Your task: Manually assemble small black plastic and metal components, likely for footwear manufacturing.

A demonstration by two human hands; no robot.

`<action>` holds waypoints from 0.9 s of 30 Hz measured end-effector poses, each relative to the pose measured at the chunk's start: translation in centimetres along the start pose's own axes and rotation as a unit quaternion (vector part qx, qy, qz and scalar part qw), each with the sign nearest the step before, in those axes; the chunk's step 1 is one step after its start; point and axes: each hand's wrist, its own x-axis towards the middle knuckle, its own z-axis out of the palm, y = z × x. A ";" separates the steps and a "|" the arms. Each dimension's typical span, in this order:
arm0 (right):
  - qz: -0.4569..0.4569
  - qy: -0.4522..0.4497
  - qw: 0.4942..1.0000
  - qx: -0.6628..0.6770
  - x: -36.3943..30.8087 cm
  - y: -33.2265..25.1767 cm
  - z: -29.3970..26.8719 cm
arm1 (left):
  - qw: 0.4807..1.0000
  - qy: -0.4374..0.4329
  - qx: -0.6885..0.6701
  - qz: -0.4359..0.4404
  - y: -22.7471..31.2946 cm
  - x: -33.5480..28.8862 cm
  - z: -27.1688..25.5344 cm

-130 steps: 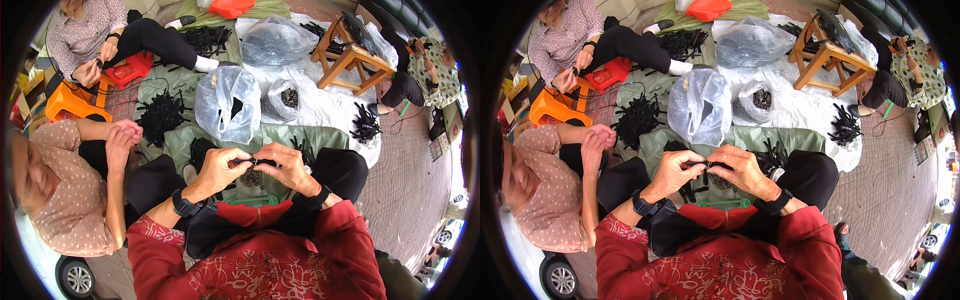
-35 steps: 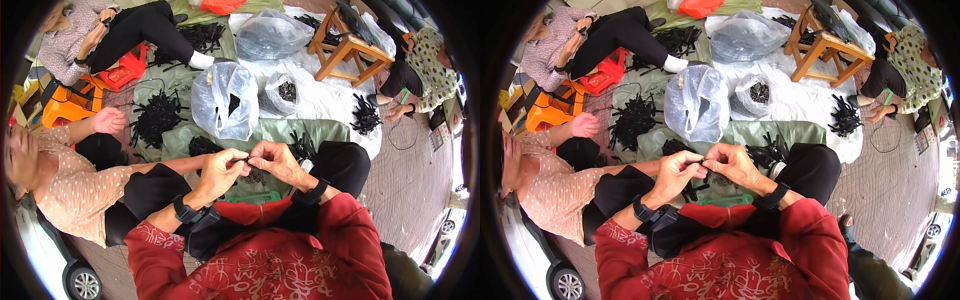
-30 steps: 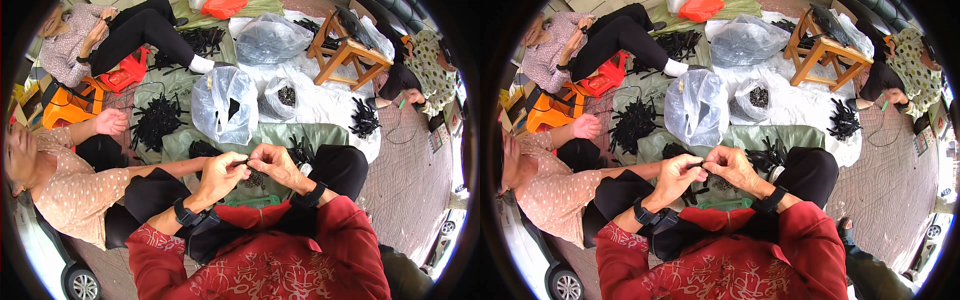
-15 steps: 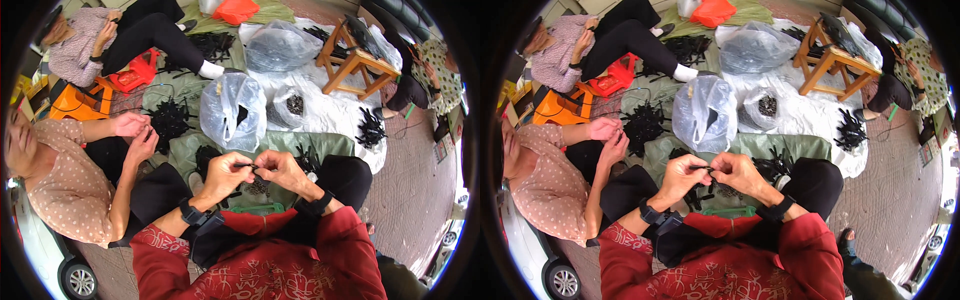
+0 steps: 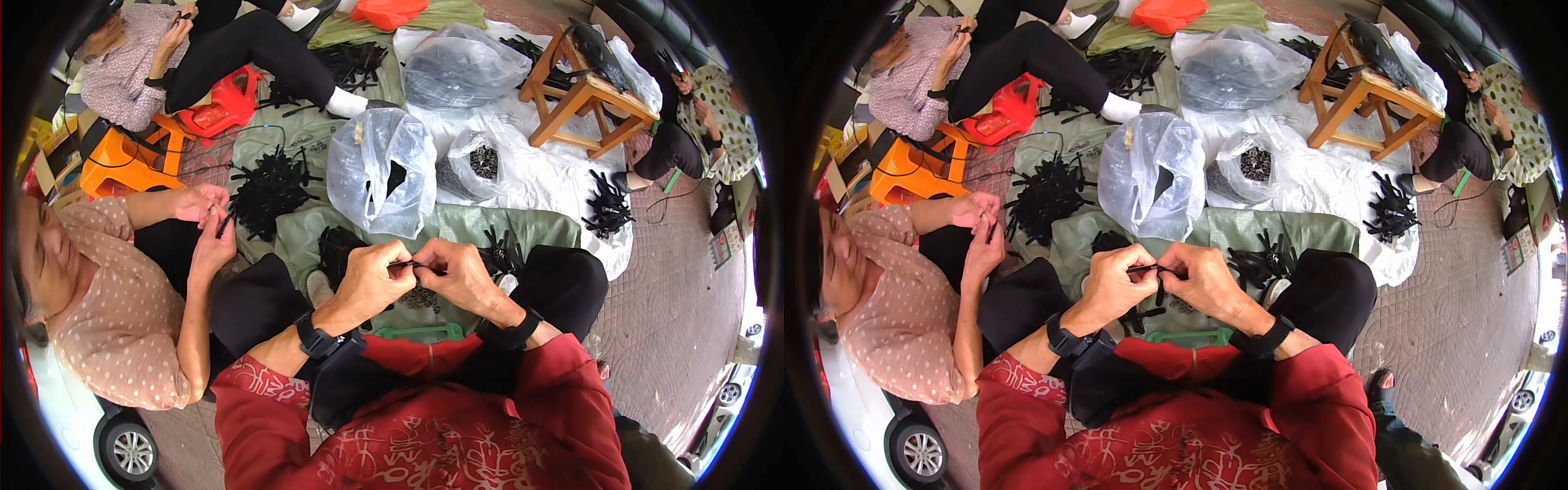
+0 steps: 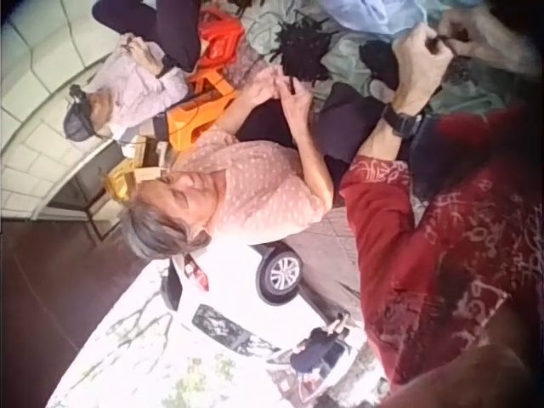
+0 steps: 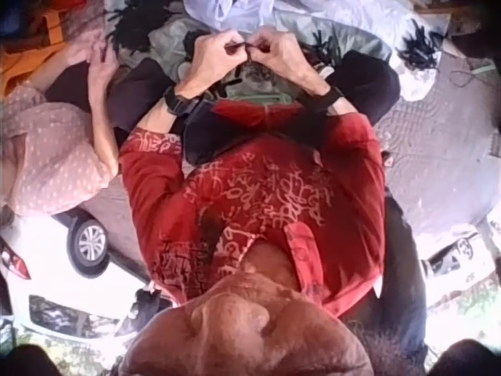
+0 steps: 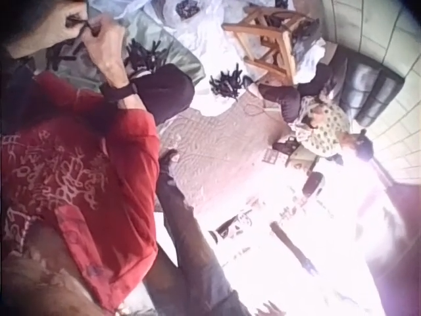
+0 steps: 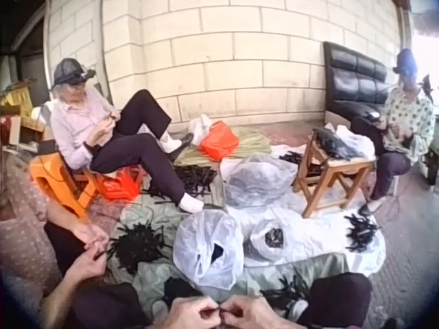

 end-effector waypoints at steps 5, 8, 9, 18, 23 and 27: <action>-0.069 0.029 0.991 -0.108 0.1 -0.6 0.3 | 0.999 0.007 0.033 0.036 -0.2 0.1 0.2; -0.098 0.047 0.984 -0.141 0.4 -0.5 -0.4 | 0.999 -0.025 -0.035 -0.021 0.3 0.7 -0.1; -0.021 0.015 0.999 -0.020 0.6 -0.2 -0.5 | 0.990 -0.044 -0.107 -0.087 0.2 0.6 -0.4; -0.084 -0.017 0.992 -0.091 0.8 0.1 -1.3 | 0.947 -0.098 -0.244 -0.183 -0.4 0.7 -0.3; 0.017 -0.046 0.999 0.005 0.7 -0.8 -1.6 | 0.943 -0.105 -0.263 -0.172 -0.4 0.6 -0.4; 0.000 -0.032 0.999 0.011 0.8 0.1 -1.7 | 0.961 -0.126 -0.213 -0.124 -0.3 0.7 -0.7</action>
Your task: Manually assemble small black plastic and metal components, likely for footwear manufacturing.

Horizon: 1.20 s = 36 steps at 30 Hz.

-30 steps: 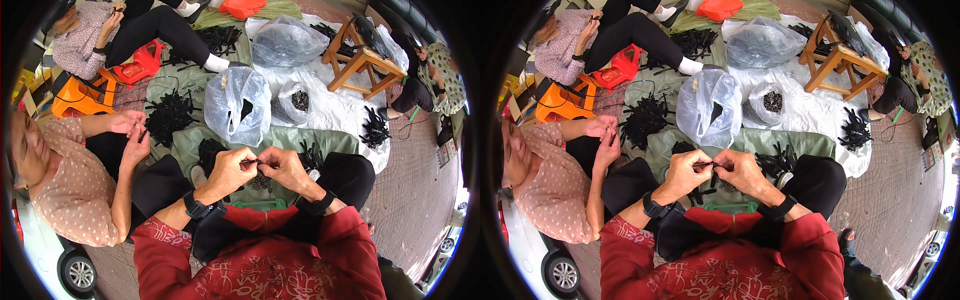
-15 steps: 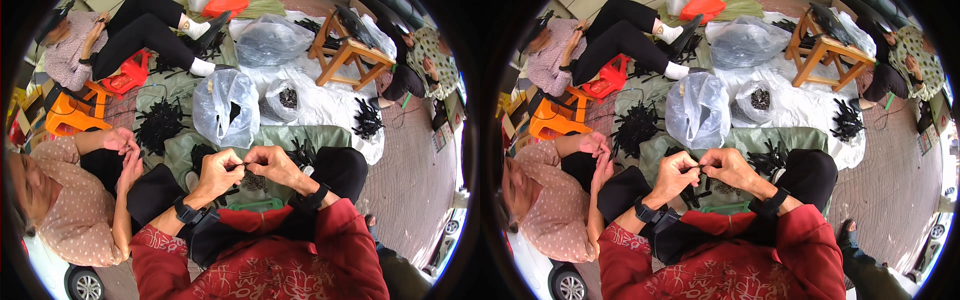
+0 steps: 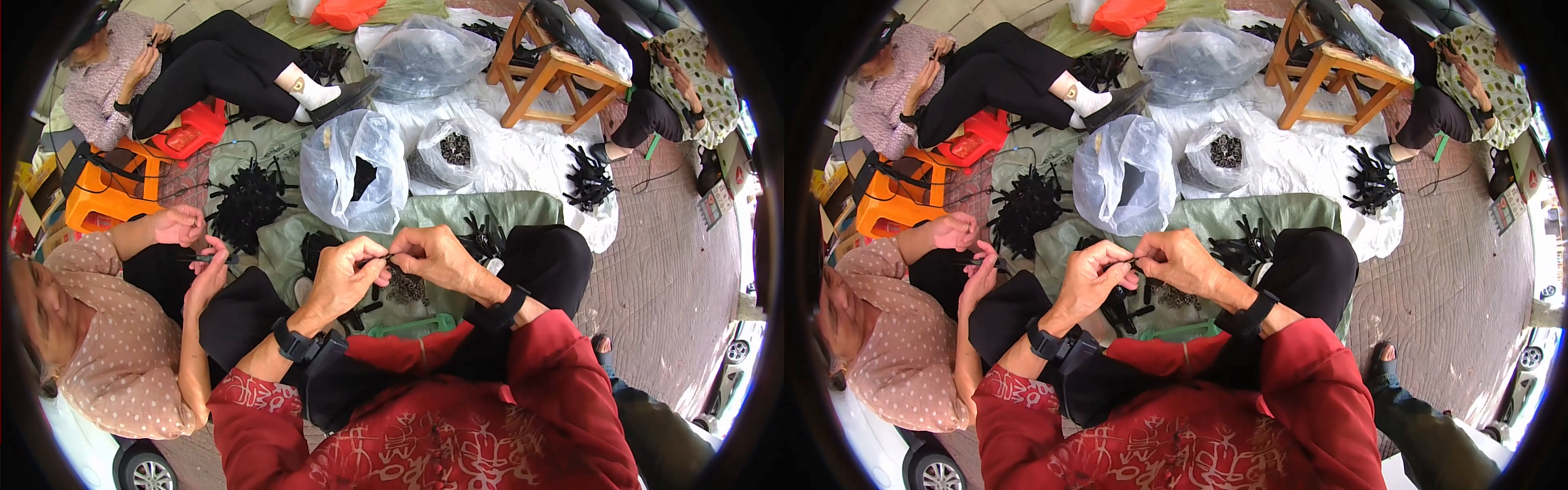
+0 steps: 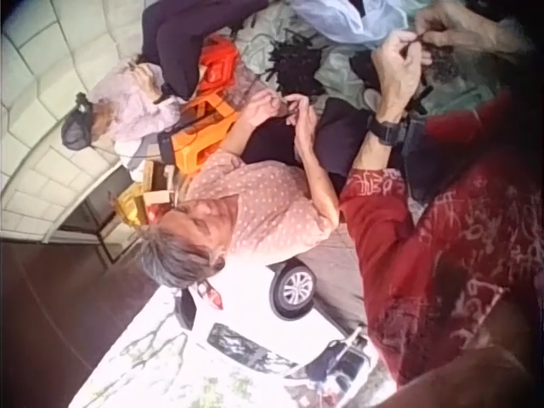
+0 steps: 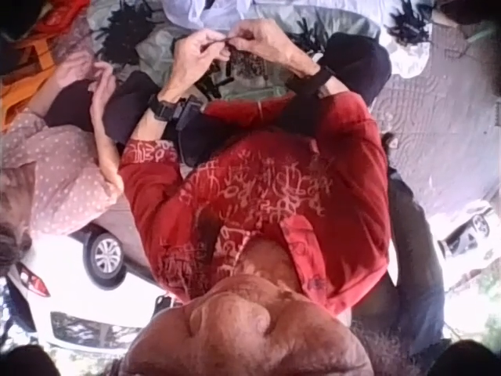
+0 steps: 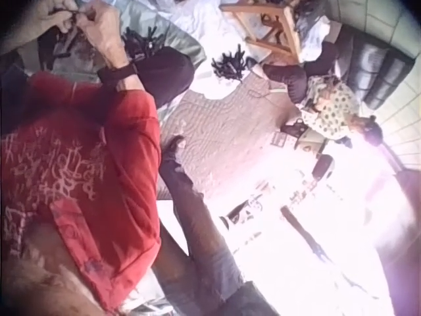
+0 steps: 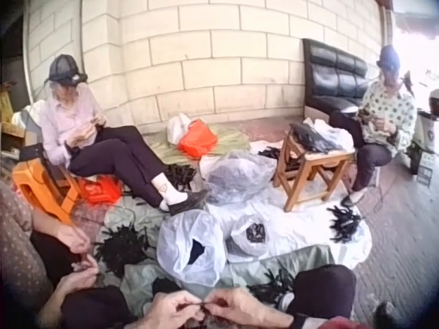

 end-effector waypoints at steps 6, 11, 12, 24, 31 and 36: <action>0.040 -0.008 0.999 0.029 0.0 0.7 0.7 | 1.000 0.018 -0.017 0.012 0.0 -0.3 0.3; 0.193 -0.094 0.916 0.339 0.3 1.2 -0.7 | 0.997 -0.058 -0.044 -0.001 0.7 -0.9 -0.1; 0.193 -0.094 0.916 0.339 0.3 1.2 -0.7 | 0.997 -0.058 -0.045 -0.001 0.9 -1.0 -0.3; 0.160 -0.182 0.838 0.490 -0.1 1.2 -0.5 | 0.967 -0.087 -0.239 0.003 0.7 -0.9 0.2; 0.056 -0.035 0.957 0.282 0.2 1.6 0.5 | 0.984 0.063 -0.156 0.054 -0.2 -0.2 0.8; -0.008 0.030 0.996 0.090 -0.1 0.8 0.3 | 0.978 0.098 -0.184 0.003 -0.8 0.1 0.8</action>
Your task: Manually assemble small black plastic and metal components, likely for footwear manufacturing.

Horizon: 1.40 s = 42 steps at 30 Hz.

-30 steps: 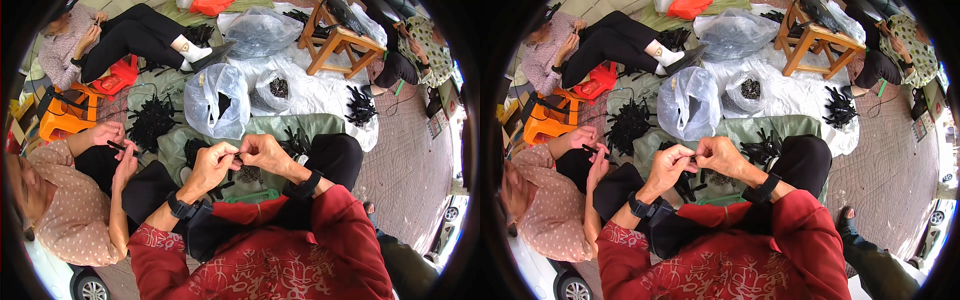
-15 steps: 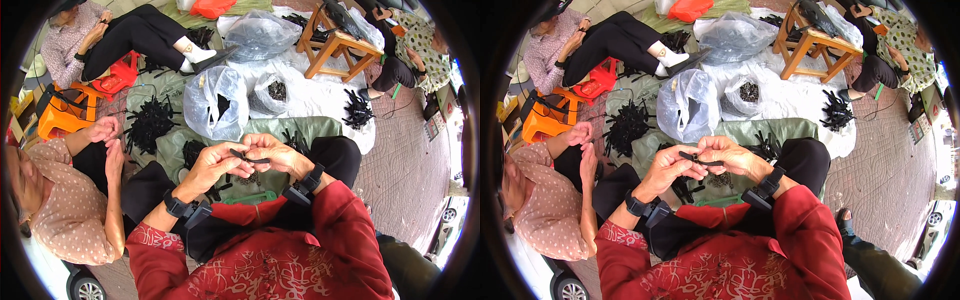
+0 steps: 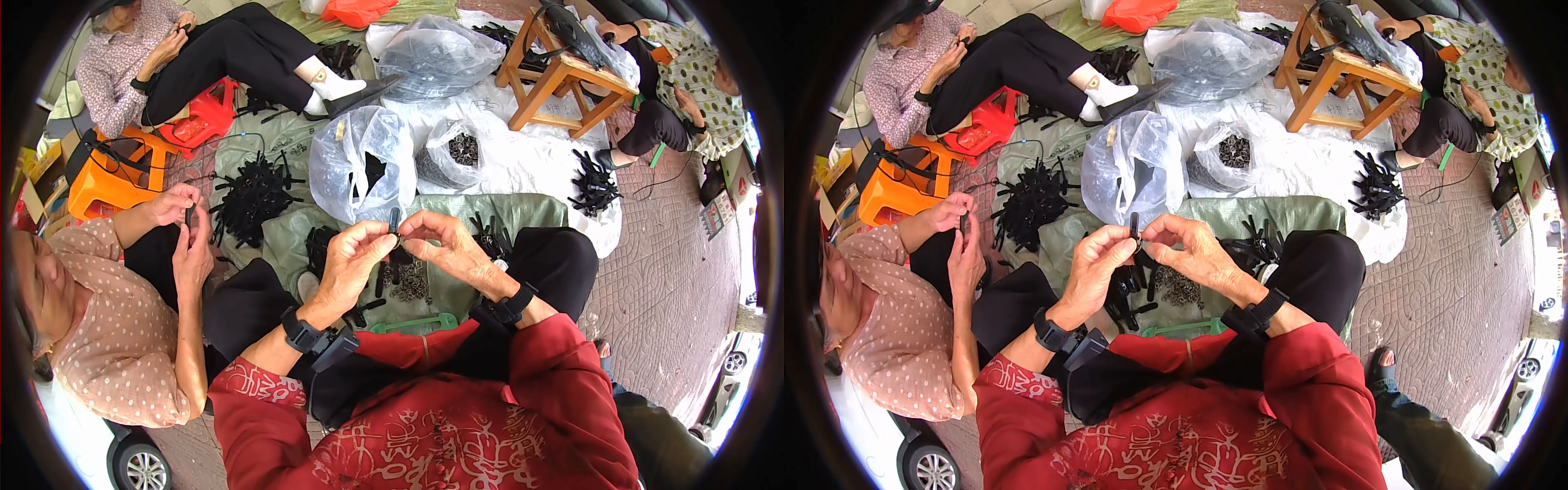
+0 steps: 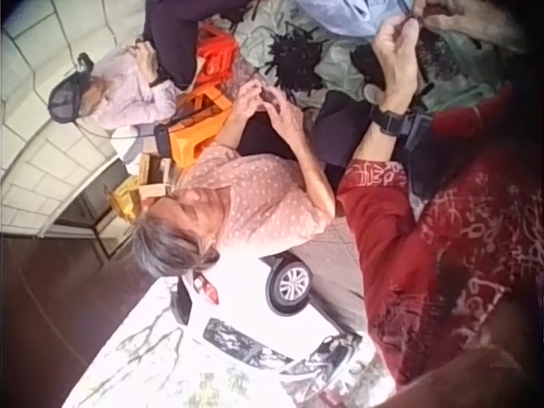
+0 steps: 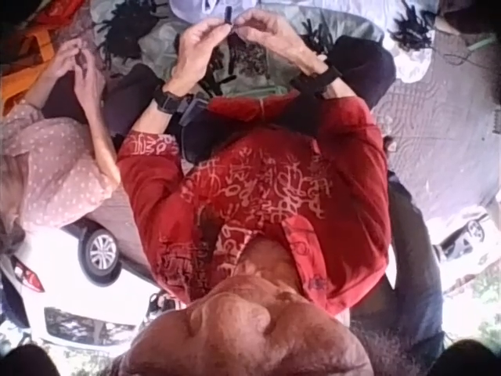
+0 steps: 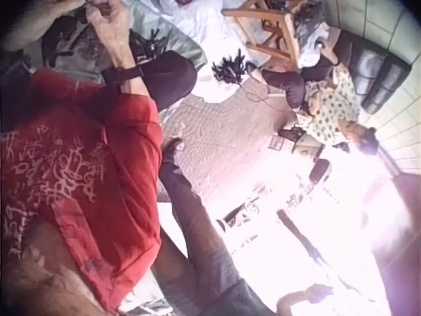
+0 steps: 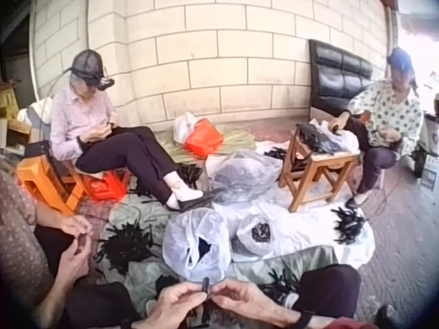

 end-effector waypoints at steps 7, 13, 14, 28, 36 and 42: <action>0.014 -0.049 0.998 0.032 0.0 0.3 0.4 | 0.999 -0.020 -0.045 -0.021 -0.6 0.3 -0.7; -0.040 0.001 0.993 -0.109 -0.3 0.0 0.9 | 0.997 0.004 -0.072 -0.020 -0.7 0.2 0.0; -0.061 0.008 0.984 -0.165 -0.2 -0.1 0.9 | 0.997 0.007 -0.071 -0.012 -0.8 0.2 0.1; -0.182 0.064 0.951 -0.242 -1.3 0.3 0.1 | 0.978 -0.090 -0.151 -0.111 0.1 -0.1 0.6; -0.304 0.063 0.881 -0.358 -1.6 0.2 -0.2 | 0.966 -0.065 -0.178 -0.177 0.6 -0.4 1.1; -0.365 0.047 0.844 -0.390 -1.2 -1.6 1.5 | 0.974 -0.061 -0.156 -0.151 1.0 -1.6 0.6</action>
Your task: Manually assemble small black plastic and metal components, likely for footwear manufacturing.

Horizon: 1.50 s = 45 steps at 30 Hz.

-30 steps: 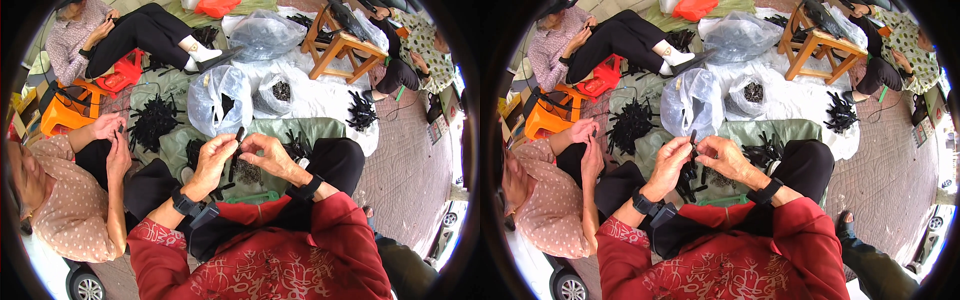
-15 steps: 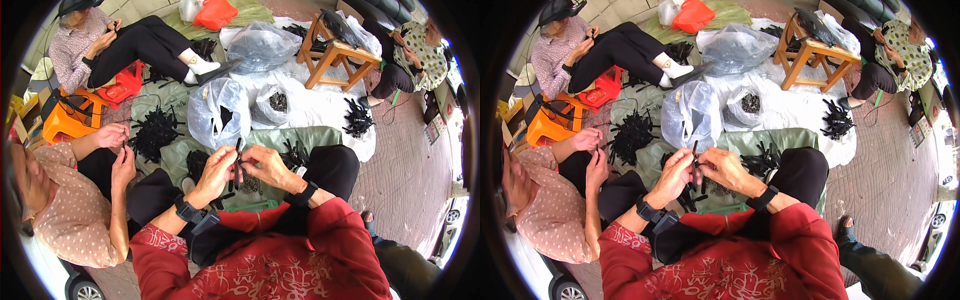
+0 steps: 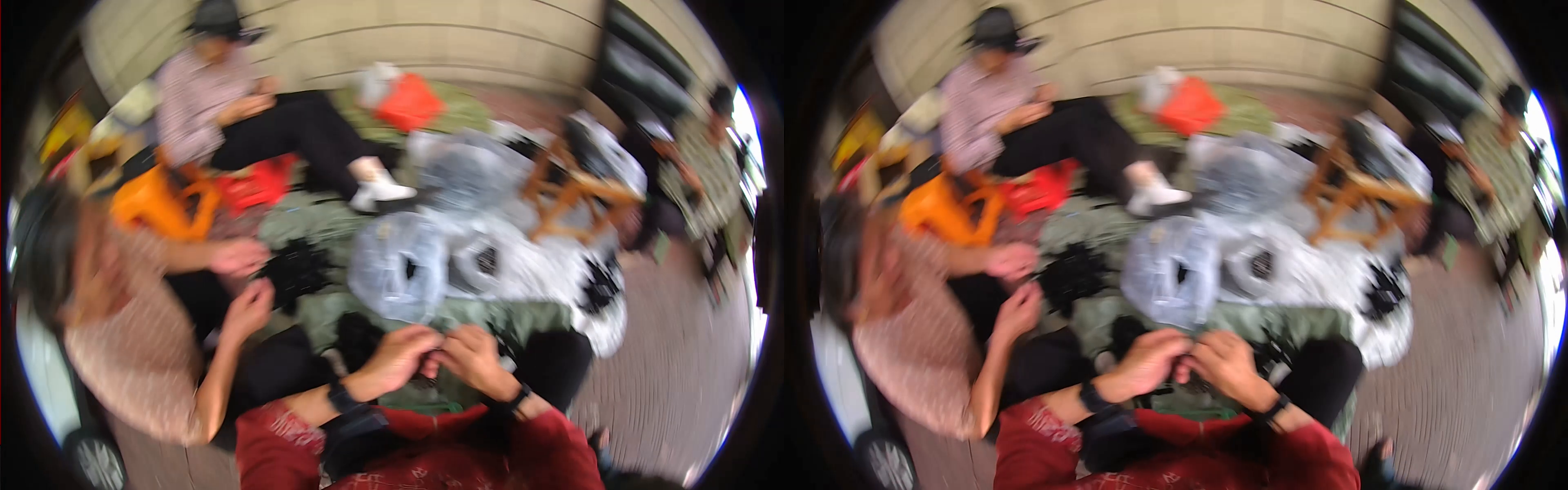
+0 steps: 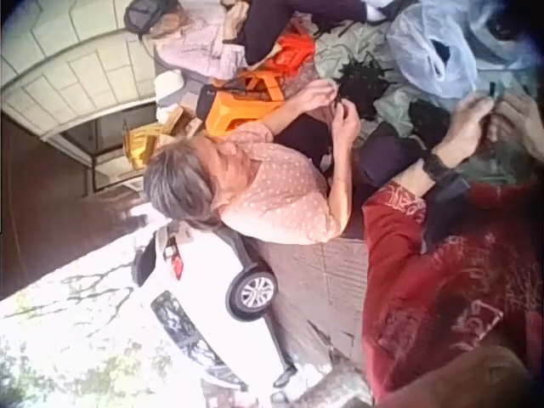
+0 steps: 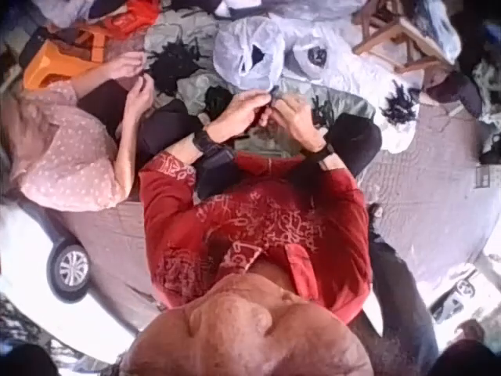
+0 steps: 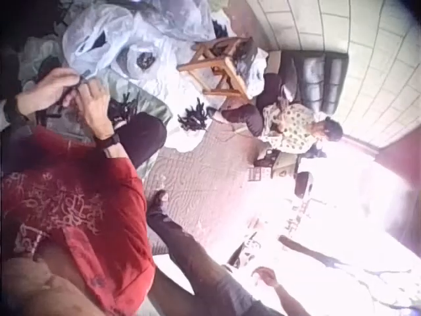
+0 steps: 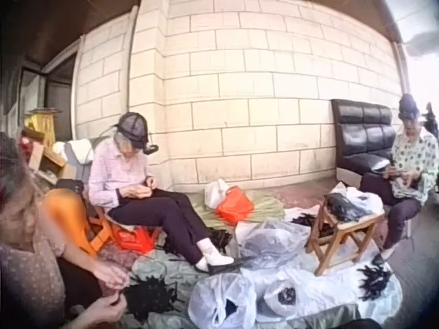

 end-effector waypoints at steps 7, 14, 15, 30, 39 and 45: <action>0.031 -0.011 0.998 -0.056 0.4 -1.1 -1.6 | 0.997 -0.037 -0.061 -0.012 -0.8 0.0 0.8; -0.033 -0.027 0.992 -0.117 1.2 -1.8 -3.0 | 0.999 -0.027 -0.018 -0.024 0.6 -0.7 1.2; -0.040 -0.037 0.992 -0.116 1.6 -2.0 -3.7 | 0.997 -0.046 -0.019 -0.054 1.0 -0.4 1.2; 0.226 -0.016 0.968 0.111 -0.2 -0.4 -3.1 | 0.997 -0.065 0.025 0.032 -0.7 0.1 0.0; 0.134 -0.121 0.970 0.162 -0.8 0.1 -2.8 | 0.993 -0.051 0.096 0.051 -1.3 -0.3 0.2; 0.164 -0.181 0.934 0.260 -0.2 0.1 -2.0 | 0.991 -0.045 0.116 0.043 -1.1 -0.7 -0.2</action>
